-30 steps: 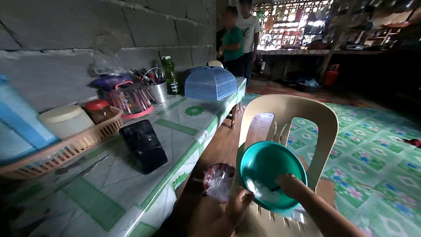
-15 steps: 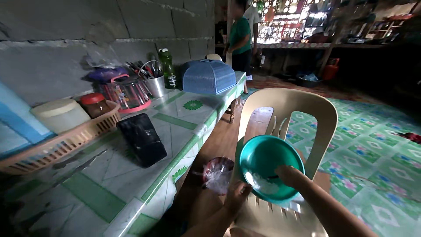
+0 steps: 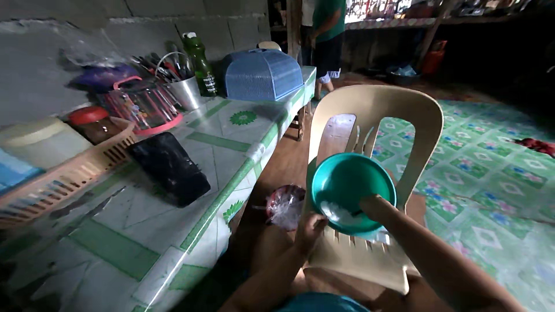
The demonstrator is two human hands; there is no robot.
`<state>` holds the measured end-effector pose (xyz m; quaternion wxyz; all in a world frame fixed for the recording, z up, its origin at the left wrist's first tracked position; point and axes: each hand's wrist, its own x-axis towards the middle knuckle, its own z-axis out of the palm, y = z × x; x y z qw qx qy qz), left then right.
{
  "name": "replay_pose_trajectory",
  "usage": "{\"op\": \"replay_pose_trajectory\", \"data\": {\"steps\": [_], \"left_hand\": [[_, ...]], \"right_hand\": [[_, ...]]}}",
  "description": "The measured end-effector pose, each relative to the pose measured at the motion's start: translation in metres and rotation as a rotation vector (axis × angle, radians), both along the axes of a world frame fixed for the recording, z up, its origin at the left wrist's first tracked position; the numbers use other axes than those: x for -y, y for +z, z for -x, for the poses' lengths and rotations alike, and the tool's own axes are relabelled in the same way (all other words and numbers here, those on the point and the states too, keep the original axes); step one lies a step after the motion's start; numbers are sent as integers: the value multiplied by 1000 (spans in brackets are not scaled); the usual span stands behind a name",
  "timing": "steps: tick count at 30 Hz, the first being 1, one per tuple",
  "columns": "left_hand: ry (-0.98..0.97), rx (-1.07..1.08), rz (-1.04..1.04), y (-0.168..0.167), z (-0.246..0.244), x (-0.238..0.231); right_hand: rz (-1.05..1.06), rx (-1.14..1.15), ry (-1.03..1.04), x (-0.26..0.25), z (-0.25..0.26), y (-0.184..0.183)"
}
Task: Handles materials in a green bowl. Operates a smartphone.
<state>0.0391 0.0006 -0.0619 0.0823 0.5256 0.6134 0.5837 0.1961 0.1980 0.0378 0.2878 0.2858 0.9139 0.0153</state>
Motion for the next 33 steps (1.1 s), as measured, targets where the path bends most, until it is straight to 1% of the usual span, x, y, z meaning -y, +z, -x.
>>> {"op": "replay_pose_trajectory", "data": {"steps": [3,4,6,8,10,12,15,17,20,23,28,30,33], "left_hand": [[51,-48,-100,-8,-1,-7],[68,-60,-113,-10,-1,-10],[82,-75,-104,-11,-1,-12],[84,-80,-82,-10,0,-11],[72,-62,-51,-7,0,-7],[57,-37,-46,-4,-1,-5],[42,-35,-60,-7,-1,-4],[52,-48,-85,-8,-1,-7],[91,-86,-96,-10,-2,-10],[115,-112,-90,-10,-2,-10],[117,-93,-90,-12,-1,-11],[117,-100,-99,-14,-1,-12],[117,-106,-104,-13,0,-12]], "right_hand": [[122,-108,9,-4,8,-34],[144,-151,9,-2,11,-41],[140,-157,-17,8,17,-32],[94,-135,-36,13,17,-12],[47,-132,-65,8,10,3],[15,-97,-106,-3,3,9],[19,-55,-137,-14,-3,6],[45,-38,-113,-15,-4,4],[91,-80,-69,-17,-5,-11],[124,-151,-69,-20,-4,-21],[160,-114,-21,-18,5,-19],[143,-133,-21,-15,3,-18],[86,-155,-66,-10,1,-4]]}}
